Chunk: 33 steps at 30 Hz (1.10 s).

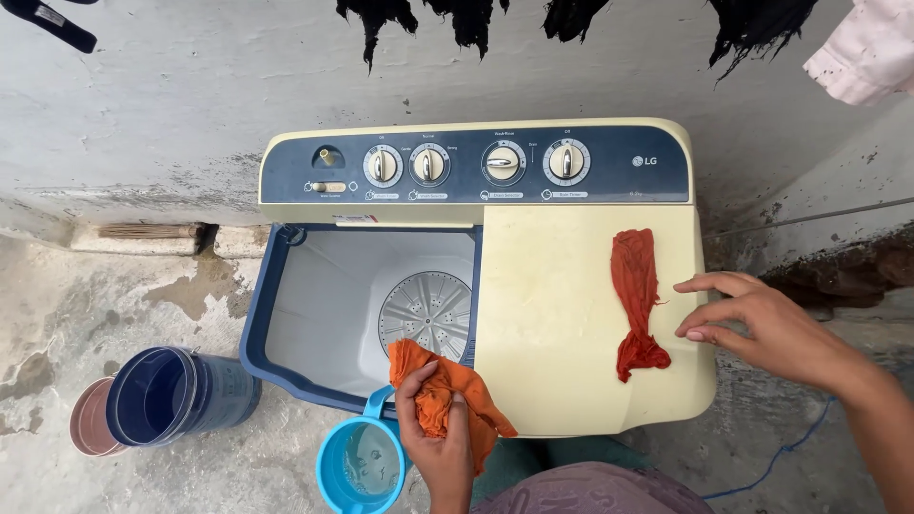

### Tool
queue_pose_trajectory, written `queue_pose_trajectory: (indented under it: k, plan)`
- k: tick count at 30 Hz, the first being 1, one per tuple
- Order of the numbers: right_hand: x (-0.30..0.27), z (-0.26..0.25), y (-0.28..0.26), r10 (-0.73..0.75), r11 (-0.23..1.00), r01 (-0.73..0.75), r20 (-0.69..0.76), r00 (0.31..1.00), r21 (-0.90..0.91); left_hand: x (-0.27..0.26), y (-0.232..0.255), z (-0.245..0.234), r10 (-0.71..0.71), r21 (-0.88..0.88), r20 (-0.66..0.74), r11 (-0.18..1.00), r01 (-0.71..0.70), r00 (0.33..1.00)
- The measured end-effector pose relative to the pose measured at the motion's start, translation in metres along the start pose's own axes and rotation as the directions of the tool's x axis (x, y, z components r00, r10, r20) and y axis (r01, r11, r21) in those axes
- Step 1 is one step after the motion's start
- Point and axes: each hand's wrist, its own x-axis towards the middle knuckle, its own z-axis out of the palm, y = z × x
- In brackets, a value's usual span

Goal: Cleaning the exterior and interior parts of a twin-tub washing machine using a rag and water.

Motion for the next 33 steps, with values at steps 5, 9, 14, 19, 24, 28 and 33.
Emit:
queue_pose_trajectory:
  k: [5,9,14,19,24,28,33]
  plan:
    - [0.08,0.06,-0.046,-0.041,0.977,0.153,-0.575,0.817,0.148,0.0,0.002,0.0,-0.026,-0.003,-0.028,1.0,0.026,0.999]
    - [0.118,0.099,-0.067,0.055,0.998,-0.028,-0.704,0.708,0.05,-0.001,0.005,-0.003,-0.019,0.067,-0.044,0.997,0.022,0.999]
    - [0.121,0.071,-0.027,0.317,0.948,-0.224,-0.676,0.665,0.225,0.005,-0.009,-0.013,-0.089,0.028,-0.083,0.995,0.092,0.993]
    - [0.149,0.047,-0.033,0.588,0.804,-0.321,-0.586,0.558,0.501,-0.005,-0.022,-0.023,-0.153,0.033,-0.099,0.987,0.157,0.983]
    - [0.161,0.065,-0.091,0.368,0.929,-0.247,-0.636,0.679,0.274,-0.009,-0.031,-0.027,-0.218,0.039,-0.181,0.973,0.229,0.959]
    - [0.196,0.065,-0.151,-0.065,0.997,0.08,-0.666,0.743,-0.009,-0.004,-0.02,-0.021,-0.258,-0.006,-0.183,0.965,0.261,0.949]
    - [0.248,0.044,-0.162,-0.528,0.849,0.436,-0.499,0.687,-0.298,-0.006,-0.006,-0.022,-0.14,0.019,-0.186,0.989,0.146,0.972]
